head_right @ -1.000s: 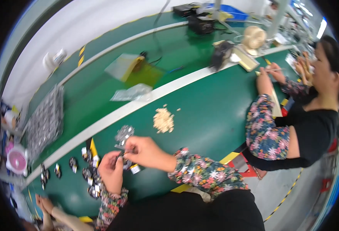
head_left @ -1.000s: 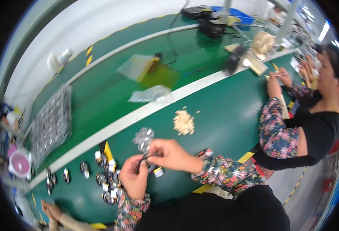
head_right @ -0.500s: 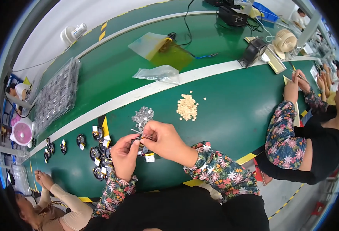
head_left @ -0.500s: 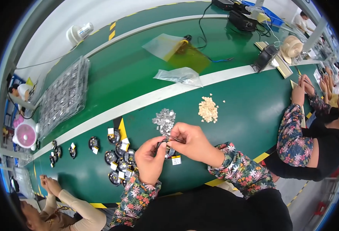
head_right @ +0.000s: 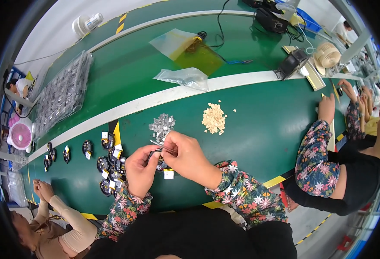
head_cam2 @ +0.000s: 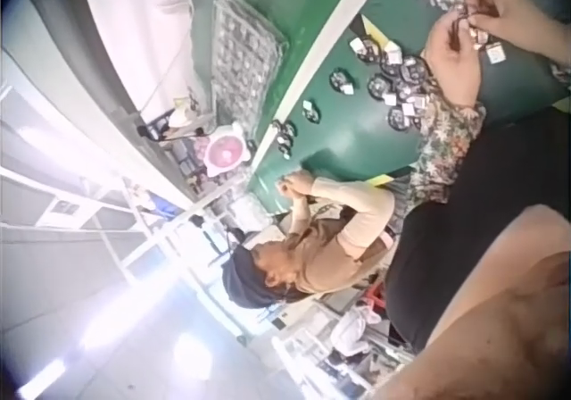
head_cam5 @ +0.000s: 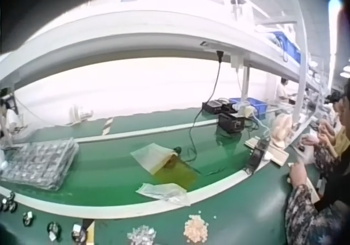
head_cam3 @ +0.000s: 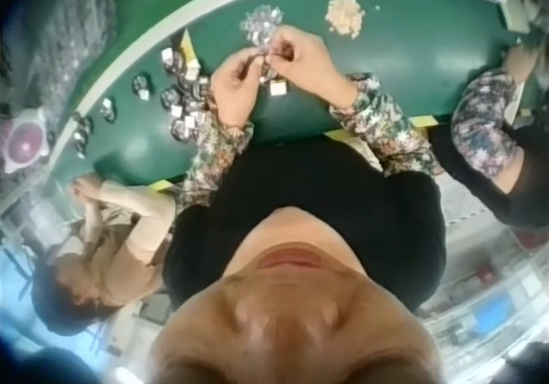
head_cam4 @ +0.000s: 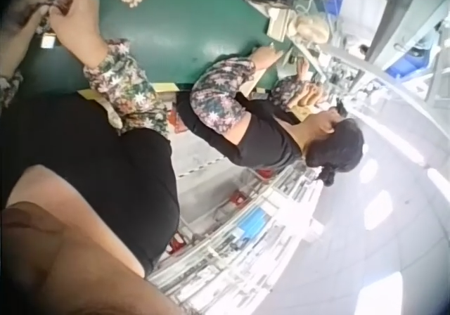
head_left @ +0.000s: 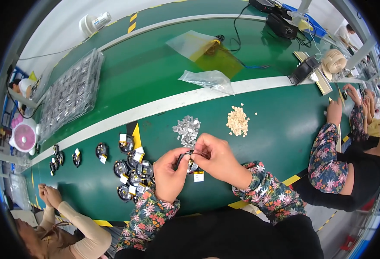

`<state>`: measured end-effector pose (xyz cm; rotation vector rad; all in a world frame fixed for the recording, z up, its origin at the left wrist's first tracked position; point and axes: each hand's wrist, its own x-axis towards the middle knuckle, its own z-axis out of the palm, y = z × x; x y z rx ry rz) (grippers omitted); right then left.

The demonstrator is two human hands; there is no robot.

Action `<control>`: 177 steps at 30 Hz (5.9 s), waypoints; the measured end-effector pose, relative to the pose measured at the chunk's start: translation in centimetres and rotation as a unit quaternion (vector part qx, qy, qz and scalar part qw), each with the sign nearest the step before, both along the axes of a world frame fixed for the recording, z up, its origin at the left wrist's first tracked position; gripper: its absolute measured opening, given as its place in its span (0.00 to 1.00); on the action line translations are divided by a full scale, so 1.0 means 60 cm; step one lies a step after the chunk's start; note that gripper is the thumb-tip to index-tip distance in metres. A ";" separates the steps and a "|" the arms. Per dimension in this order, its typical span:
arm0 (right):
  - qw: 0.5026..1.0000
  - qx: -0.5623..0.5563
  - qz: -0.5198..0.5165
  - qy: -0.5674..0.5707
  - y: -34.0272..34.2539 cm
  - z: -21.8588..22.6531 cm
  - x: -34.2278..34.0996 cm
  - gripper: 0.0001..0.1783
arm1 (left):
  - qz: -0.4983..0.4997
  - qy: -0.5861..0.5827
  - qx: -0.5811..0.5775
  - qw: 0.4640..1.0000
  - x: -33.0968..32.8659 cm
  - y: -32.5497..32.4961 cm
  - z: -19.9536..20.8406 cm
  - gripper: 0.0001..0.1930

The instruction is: Assembling small electronic components at a production line station using tweezers.

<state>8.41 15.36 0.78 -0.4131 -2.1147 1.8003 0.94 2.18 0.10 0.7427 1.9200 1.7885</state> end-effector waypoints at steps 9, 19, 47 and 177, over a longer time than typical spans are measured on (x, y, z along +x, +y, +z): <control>0.986 0.163 0.025 0.003 0.029 0.037 0.016 0.05 | -0.030 -0.171 0.059 0.983 -0.023 -0.010 0.018 0.15; 0.962 0.267 0.048 -0.028 0.020 0.041 0.014 0.05 | 0.008 -0.093 0.054 0.994 -0.013 -0.004 0.015 0.13; 0.944 0.328 0.017 -0.019 -0.004 0.026 0.008 0.08 | 0.094 0.026 0.001 0.995 0.001 -0.001 0.005 0.09; 0.994 0.058 -0.004 0.091 0.016 0.021 0.014 0.14 | 0.018 -0.150 0.082 0.985 0.005 0.012 0.019 0.04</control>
